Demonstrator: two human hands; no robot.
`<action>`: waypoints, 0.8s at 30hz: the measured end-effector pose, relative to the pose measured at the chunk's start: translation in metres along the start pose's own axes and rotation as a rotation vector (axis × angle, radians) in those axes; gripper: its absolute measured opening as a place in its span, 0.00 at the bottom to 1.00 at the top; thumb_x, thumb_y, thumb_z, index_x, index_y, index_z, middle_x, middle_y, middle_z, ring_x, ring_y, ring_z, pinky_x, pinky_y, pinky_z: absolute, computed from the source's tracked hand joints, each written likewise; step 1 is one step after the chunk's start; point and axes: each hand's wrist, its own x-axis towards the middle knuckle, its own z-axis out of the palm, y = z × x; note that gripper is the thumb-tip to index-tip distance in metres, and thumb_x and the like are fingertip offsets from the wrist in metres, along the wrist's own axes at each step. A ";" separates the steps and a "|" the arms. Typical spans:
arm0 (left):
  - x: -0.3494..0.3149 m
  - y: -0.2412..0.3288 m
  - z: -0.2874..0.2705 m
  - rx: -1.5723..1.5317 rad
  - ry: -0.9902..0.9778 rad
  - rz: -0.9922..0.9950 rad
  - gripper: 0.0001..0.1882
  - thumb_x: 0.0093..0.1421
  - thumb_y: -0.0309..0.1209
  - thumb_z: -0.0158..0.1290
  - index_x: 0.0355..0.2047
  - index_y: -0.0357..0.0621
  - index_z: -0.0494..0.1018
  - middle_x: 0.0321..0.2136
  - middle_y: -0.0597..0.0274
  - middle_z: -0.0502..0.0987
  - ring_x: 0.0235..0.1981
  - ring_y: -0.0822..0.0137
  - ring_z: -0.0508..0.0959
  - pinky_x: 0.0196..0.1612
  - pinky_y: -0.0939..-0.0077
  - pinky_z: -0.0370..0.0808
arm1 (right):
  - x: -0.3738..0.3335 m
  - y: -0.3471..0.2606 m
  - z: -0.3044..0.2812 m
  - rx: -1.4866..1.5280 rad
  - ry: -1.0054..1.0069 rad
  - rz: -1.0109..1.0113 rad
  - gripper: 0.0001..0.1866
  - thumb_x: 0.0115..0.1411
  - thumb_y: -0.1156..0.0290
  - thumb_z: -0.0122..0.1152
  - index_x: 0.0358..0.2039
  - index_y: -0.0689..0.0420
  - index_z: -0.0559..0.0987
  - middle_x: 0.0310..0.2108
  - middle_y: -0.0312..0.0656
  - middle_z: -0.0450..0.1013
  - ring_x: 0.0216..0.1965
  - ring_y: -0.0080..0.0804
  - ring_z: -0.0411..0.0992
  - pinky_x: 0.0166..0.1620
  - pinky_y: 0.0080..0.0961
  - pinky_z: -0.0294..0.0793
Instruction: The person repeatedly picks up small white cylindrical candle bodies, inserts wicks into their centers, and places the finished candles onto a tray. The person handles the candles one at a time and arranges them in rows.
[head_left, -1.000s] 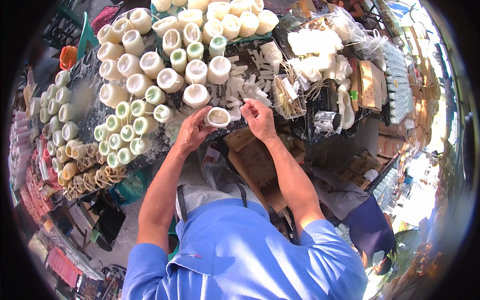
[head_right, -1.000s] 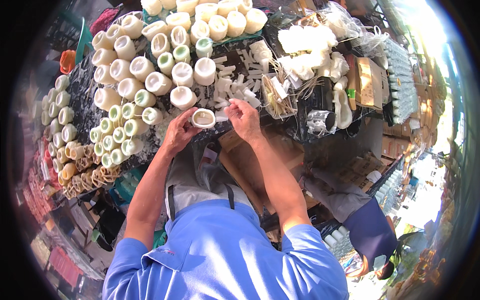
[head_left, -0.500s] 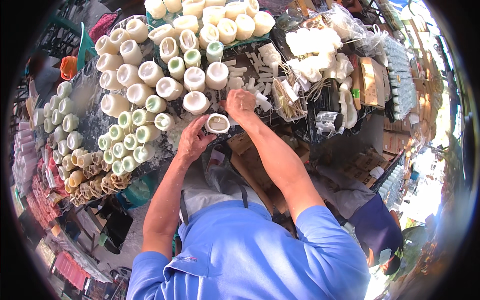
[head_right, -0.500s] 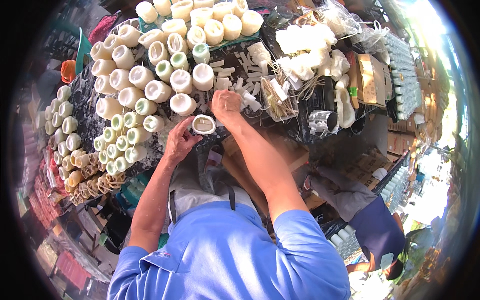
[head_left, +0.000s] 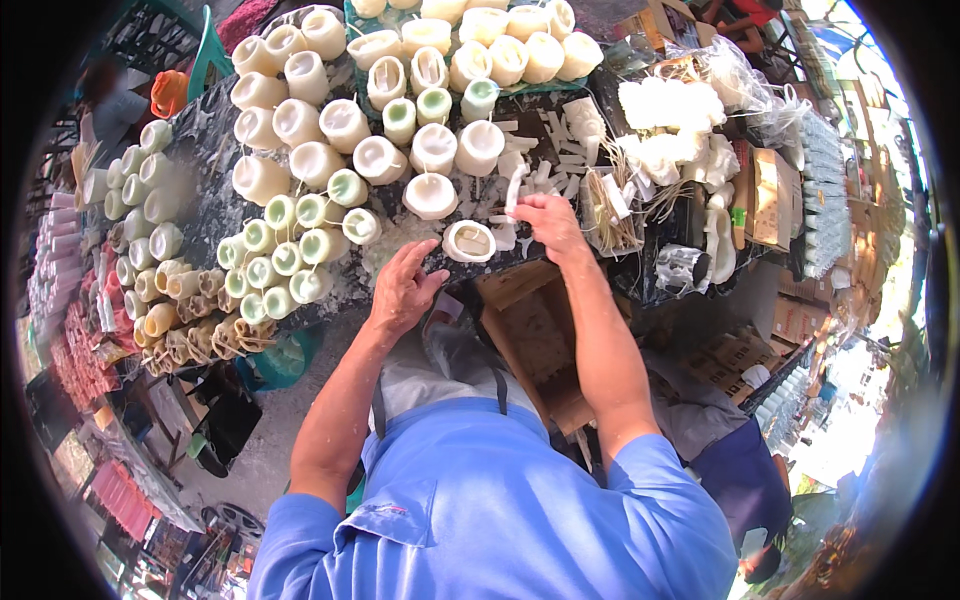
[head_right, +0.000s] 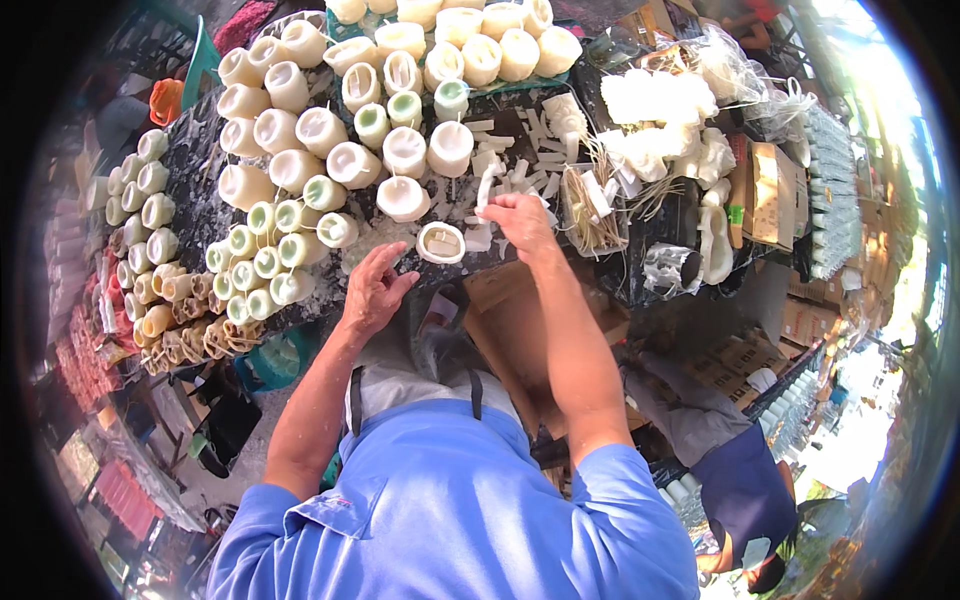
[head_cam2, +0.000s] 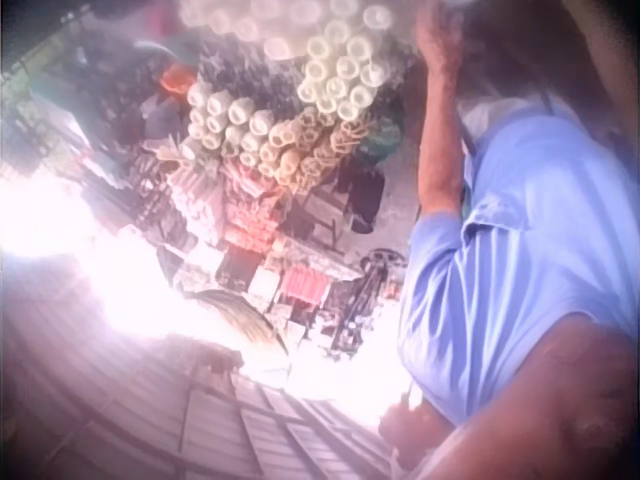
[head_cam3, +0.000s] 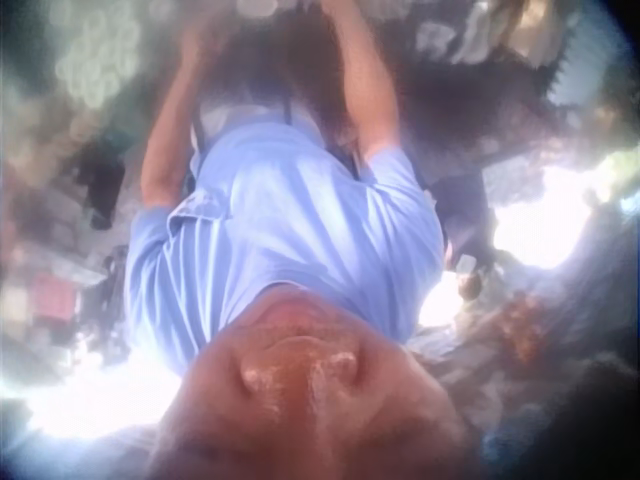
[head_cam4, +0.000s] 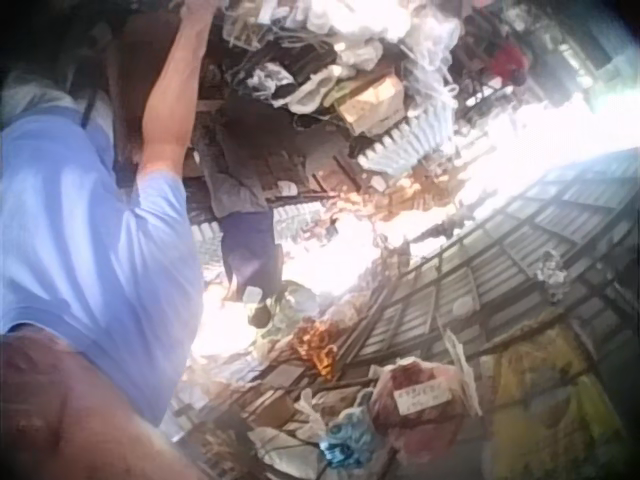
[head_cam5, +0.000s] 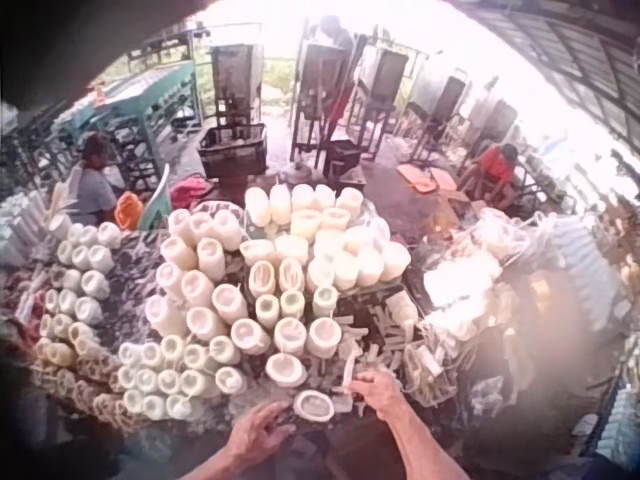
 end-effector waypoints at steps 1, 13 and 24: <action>-0.002 0.003 -0.001 -0.009 0.017 0.019 0.28 0.59 0.29 0.71 0.60 0.41 0.79 0.49 0.52 0.84 0.29 0.63 0.82 0.38 0.66 0.81 | -0.009 -0.002 -0.008 -0.002 -0.063 0.015 0.14 0.61 0.69 0.75 0.43 0.65 0.89 0.37 0.37 0.85 0.39 0.21 0.77 0.48 0.24 0.75; -0.026 0.045 0.023 -0.656 -0.067 -0.262 0.15 0.71 0.32 0.64 0.52 0.37 0.82 0.39 0.66 0.84 0.34 0.76 0.79 0.42 0.76 0.79 | -0.128 -0.026 0.039 -0.188 -0.326 -0.173 0.14 0.76 0.71 0.61 0.56 0.65 0.84 0.42 0.40 0.85 0.42 0.23 0.78 0.50 0.26 0.80; -0.050 -0.001 0.015 -0.567 -0.123 -0.562 0.16 0.81 0.33 0.49 0.63 0.39 0.73 0.46 0.60 0.81 0.43 0.70 0.82 0.46 0.69 0.86 | -0.101 -0.005 0.025 -0.453 0.217 -0.422 0.12 0.67 0.68 0.70 0.45 0.63 0.88 0.34 0.51 0.84 0.31 0.39 0.83 0.40 0.34 0.82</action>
